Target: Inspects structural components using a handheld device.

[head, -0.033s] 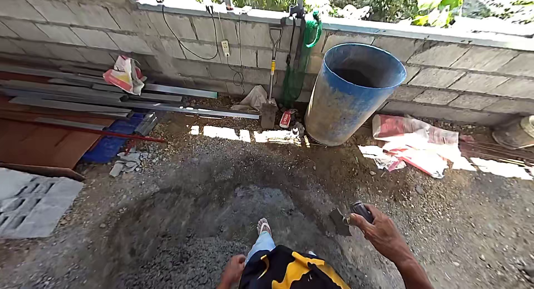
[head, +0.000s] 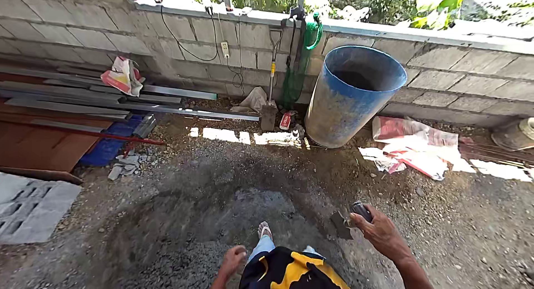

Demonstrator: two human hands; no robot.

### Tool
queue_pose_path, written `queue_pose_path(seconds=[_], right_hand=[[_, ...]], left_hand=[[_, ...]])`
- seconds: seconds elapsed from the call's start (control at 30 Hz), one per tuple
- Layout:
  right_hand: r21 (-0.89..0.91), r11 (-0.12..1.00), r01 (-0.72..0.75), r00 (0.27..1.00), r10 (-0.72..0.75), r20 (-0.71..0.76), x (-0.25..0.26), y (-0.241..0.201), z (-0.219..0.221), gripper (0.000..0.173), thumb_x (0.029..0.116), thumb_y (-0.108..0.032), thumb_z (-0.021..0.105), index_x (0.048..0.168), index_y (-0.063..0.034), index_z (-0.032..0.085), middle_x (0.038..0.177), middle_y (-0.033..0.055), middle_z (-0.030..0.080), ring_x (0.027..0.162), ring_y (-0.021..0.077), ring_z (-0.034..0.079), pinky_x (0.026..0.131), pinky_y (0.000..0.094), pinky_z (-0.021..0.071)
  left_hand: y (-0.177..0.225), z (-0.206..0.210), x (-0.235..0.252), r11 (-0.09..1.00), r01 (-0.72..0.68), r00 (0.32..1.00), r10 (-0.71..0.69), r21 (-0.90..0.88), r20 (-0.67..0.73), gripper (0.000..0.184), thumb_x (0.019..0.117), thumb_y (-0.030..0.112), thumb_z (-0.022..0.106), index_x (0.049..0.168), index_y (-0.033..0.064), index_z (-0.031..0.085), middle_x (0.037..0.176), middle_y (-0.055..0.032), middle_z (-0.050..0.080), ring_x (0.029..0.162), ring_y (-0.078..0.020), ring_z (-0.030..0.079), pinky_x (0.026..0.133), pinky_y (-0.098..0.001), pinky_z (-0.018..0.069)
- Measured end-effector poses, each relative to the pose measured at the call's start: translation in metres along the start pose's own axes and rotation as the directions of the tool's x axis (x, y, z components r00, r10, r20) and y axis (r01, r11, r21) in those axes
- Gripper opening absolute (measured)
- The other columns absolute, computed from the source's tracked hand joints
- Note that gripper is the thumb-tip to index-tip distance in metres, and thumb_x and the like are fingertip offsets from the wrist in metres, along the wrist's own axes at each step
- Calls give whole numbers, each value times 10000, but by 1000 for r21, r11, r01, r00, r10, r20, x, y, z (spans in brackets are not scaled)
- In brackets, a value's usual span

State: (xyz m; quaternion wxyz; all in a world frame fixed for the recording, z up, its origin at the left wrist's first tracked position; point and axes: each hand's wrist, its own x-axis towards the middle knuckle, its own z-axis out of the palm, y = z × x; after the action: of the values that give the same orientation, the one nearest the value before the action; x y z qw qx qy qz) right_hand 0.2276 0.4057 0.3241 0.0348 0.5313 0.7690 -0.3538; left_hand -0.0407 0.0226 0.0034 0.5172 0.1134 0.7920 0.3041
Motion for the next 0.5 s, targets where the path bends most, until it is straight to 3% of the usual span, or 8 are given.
queue_pose_path(seconds=[0.03,0.1,0.23,0.37,0.5], right_hand=[[14,1000,-23,1000,23,17,20,-14,0,517,957,-467,689,1295,-81,634,971,157,711,850,308,694,804,566,547],[76,994,-73,996,69,58,58,-41,6,496,967,-434,700,1281,-56,631,972,170,702,833,304,693,799,548,560],[178,974,-142,980,112,167,138,-102,32,462,997,-391,678,1268,-29,582,842,143,655,627,245,639,635,446,569],[132,974,-186,947,142,289,224,-160,70,478,1007,-418,653,1275,-33,560,869,131,662,637,233,657,639,421,586],[-37,990,-140,919,143,368,321,-205,108,507,1002,-485,628,1205,-21,596,934,159,673,759,277,683,747,480,576]], left_hand=[[32,-32,22,985,22,993,-41,-170,-108,383,1031,174,617,1365,-11,589,1182,-244,686,976,-337,705,884,-507,578],[102,-99,61,924,-41,946,-86,-379,-312,427,1047,192,604,1427,10,532,1156,-239,673,903,-310,688,816,-480,579],[217,-188,131,814,-237,870,-65,-531,-488,401,1052,165,593,1416,12,524,1081,-184,661,803,-206,652,735,-375,568],[263,-205,193,862,-169,930,-22,-478,-367,411,1048,168,601,1415,2,521,1091,-194,659,828,-222,655,757,-383,567],[252,-207,254,983,46,995,-60,-177,-77,477,1029,219,636,1441,8,518,1266,-248,649,1044,-346,682,911,-498,558]])
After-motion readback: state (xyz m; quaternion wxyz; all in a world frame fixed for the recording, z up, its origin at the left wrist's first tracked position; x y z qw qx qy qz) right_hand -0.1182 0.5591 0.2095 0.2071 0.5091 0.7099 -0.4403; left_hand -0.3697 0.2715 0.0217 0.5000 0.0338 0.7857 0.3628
